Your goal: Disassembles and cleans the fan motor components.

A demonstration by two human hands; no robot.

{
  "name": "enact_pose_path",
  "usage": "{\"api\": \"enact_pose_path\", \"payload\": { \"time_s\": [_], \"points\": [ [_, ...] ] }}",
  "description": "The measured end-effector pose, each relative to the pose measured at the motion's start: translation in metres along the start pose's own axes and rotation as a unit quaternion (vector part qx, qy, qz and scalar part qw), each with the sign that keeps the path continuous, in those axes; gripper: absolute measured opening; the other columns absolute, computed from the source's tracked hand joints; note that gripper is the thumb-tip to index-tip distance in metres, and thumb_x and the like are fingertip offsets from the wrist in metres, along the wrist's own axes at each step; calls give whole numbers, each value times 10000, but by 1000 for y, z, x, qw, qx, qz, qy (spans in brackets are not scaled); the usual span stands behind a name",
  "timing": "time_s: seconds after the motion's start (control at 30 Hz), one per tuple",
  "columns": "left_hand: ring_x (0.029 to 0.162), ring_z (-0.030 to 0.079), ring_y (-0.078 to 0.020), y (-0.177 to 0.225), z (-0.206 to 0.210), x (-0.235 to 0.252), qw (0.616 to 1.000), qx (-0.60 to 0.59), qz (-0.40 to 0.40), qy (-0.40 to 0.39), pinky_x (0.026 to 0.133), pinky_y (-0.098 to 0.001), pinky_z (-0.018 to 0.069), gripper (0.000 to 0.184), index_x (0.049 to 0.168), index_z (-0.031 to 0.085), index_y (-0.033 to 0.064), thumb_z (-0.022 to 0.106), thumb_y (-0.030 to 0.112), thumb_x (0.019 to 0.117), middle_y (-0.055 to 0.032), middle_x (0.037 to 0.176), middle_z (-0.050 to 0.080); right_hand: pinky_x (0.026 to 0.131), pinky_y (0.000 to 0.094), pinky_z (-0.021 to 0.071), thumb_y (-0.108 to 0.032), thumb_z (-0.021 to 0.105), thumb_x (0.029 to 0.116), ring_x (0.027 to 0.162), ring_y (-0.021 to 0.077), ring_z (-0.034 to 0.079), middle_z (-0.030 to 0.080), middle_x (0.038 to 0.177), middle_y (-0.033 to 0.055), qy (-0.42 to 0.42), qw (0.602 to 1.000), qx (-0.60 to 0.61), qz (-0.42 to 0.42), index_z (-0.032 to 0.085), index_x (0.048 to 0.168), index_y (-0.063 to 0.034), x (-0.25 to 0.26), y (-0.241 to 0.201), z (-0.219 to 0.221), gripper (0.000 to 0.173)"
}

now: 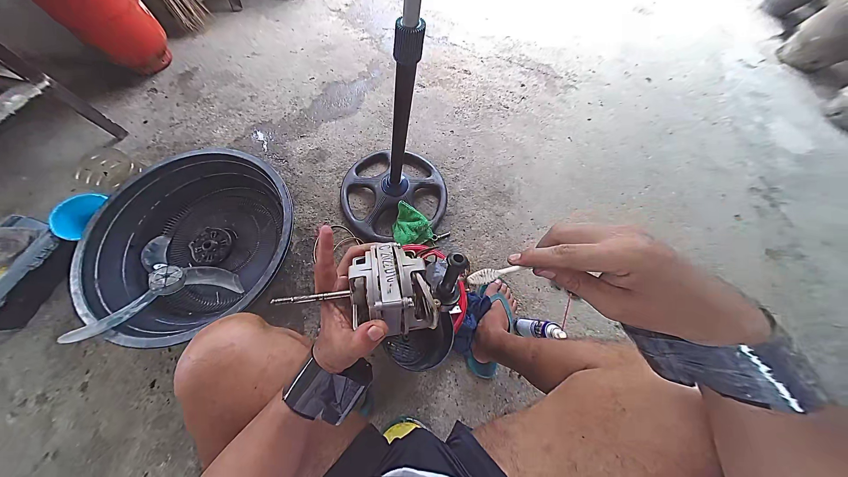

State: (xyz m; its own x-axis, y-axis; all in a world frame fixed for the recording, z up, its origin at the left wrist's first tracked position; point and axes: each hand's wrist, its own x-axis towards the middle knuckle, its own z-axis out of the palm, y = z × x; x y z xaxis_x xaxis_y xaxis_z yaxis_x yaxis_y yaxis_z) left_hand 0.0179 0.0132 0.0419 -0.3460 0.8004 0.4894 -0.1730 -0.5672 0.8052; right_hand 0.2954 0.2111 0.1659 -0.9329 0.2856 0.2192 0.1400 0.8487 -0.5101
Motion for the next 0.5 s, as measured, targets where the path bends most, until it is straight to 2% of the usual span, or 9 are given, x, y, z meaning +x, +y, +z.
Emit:
{"api": "enact_pose_path", "payload": {
  "time_s": [0.13,0.23,0.33,0.37,0.4,0.43,0.5],
  "points": [
    [1253,597,-140,-1,6,-2,999,-22,-21,18,1034,-347,533,957,1602,198,383,788,469,853,34,1464,542,724,208,557,-216,621,1025,829,44,642,681,905,-22,30,996,76,-37,773,1182,-207,0,-4,4,219],
    [1237,609,-113,-1,12,-2,998,-22,-32,51,1035,-343,539,976,1596,184,365,806,440,848,63,1456,545,749,216,559,-201,588,1052,852,65,650,685,927,17,36,996,75,-40,744,1250,-211,8,-23,21,252],
    [1205,621,-103,-1,15,3,998,3,-5,59,1020,-335,550,1020,1610,126,302,809,397,858,62,1431,554,597,271,494,-282,526,1053,718,75,600,624,812,-33,1,998,-63,-2,737,1258,-322,5,-28,14,297],
    [1206,620,-104,-1,16,4,998,7,-3,64,1021,-336,550,1027,1614,119,293,810,383,860,61,1432,551,551,280,466,-308,522,1031,670,65,579,603,768,-59,3,995,-96,9,758,1216,-332,1,-25,4,301],
    [1205,620,-105,-1,16,4,997,5,-5,73,1018,-336,552,1027,1613,120,292,811,378,859,62,1433,548,550,273,470,-313,533,1015,666,49,579,611,764,-73,15,995,-102,12,776,1179,-318,-2,-20,-4,293],
    [1202,623,-110,0,15,3,997,2,-8,81,1013,-340,555,1024,1612,129,298,814,377,855,62,1431,552,587,250,503,-296,554,1017,702,33,598,636,797,-70,29,997,-77,6,777,1176,-299,-2,-18,-5,274],
    [1201,626,-105,0,14,2,996,3,-18,84,1011,-339,558,1036,1612,117,299,817,385,852,70,1428,557,677,262,535,-237,568,1045,794,80,633,670,877,0,38,999,-23,-27,749,1238,-280,6,-27,12,268]
  ]
}}
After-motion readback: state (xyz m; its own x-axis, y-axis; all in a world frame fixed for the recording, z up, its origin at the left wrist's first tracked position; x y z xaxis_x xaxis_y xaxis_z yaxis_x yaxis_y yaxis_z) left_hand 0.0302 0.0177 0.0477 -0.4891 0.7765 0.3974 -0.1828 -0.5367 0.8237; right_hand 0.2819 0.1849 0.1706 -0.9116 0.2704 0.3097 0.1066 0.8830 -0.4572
